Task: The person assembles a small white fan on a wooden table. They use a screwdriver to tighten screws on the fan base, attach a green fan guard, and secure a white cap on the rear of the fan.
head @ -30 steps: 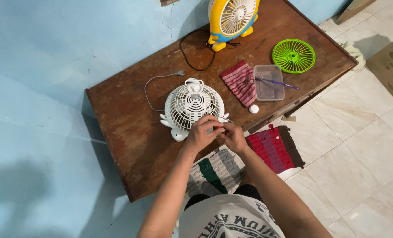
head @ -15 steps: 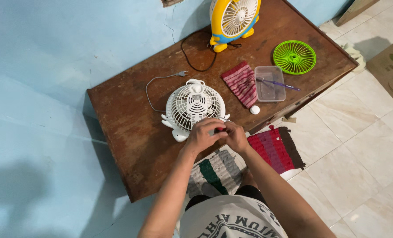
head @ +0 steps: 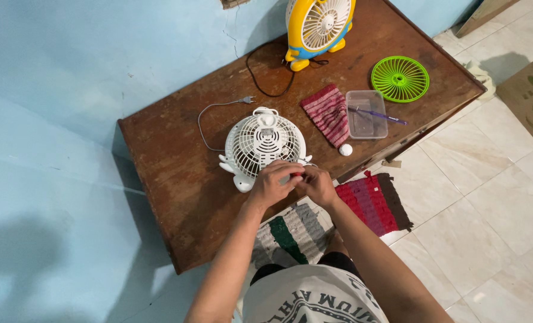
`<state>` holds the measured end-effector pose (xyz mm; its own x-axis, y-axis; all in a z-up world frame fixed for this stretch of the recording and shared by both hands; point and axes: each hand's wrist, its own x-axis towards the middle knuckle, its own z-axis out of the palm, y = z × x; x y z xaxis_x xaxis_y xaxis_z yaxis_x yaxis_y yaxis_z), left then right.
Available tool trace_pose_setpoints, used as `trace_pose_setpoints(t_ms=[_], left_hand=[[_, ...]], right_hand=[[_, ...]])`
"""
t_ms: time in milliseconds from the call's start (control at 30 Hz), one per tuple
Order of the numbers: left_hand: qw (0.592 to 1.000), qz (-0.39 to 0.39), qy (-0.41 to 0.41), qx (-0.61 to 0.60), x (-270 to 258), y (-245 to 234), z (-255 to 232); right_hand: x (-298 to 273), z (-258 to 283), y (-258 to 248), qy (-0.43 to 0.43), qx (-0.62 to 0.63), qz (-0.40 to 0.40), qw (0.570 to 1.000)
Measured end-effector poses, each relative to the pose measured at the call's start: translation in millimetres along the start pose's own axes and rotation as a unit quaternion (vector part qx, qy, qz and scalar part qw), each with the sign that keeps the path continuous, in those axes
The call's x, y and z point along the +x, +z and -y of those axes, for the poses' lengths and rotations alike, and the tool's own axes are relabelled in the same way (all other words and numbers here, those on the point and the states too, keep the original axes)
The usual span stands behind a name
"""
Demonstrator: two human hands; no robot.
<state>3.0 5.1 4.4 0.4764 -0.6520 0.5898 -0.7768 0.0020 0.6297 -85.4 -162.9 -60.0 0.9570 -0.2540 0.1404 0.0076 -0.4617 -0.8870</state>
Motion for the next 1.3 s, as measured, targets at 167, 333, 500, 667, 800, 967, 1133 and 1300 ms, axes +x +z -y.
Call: trace_pose_setpoints(t_ms=[167,333,500,667,800,967,1133,1300], left_hand=[[0.997,0.016,-0.076,-0.008,1.8,11.0,-1.3],[0.998,0.024,-0.049,-0.042,-0.4,6.4,5.6],[0.997,0.044,-0.049,-0.026,0.1,4.0,4.4],[0.997,0.042,-0.041,-0.042,1.7,5.3,1.8],[0.995,0.031,-0.098,-0.005,0.8,9.8,0.2],[0.992,0.051,-0.113,-0.036,-0.3,7.0,7.3],[0.997,0.042,-0.046,-0.048,0.3,3.0,4.9],[0.998,0.017,-0.059,-0.019,3.3,8.1,-5.7]], right_hand=[[-0.6,2.3,-1.5,-0.009,0.01,-0.014,1.0],[1.1,3.8,2.4,0.019,0.021,-0.007,1.0],[-0.4,-4.2,4.8,0.049,0.073,-0.003,0.996],[-2.3,-14.9,4.3,0.04,0.065,-0.005,0.997],[-1.4,-16.9,8.4,0.052,0.091,-0.012,0.994],[-4.4,-14.3,7.5,0.07,0.123,0.004,0.99],[-5.8,-9.8,4.0,0.035,0.11,-0.01,0.993],[-4.8,-10.2,7.3,0.014,0.084,-0.026,0.996]])
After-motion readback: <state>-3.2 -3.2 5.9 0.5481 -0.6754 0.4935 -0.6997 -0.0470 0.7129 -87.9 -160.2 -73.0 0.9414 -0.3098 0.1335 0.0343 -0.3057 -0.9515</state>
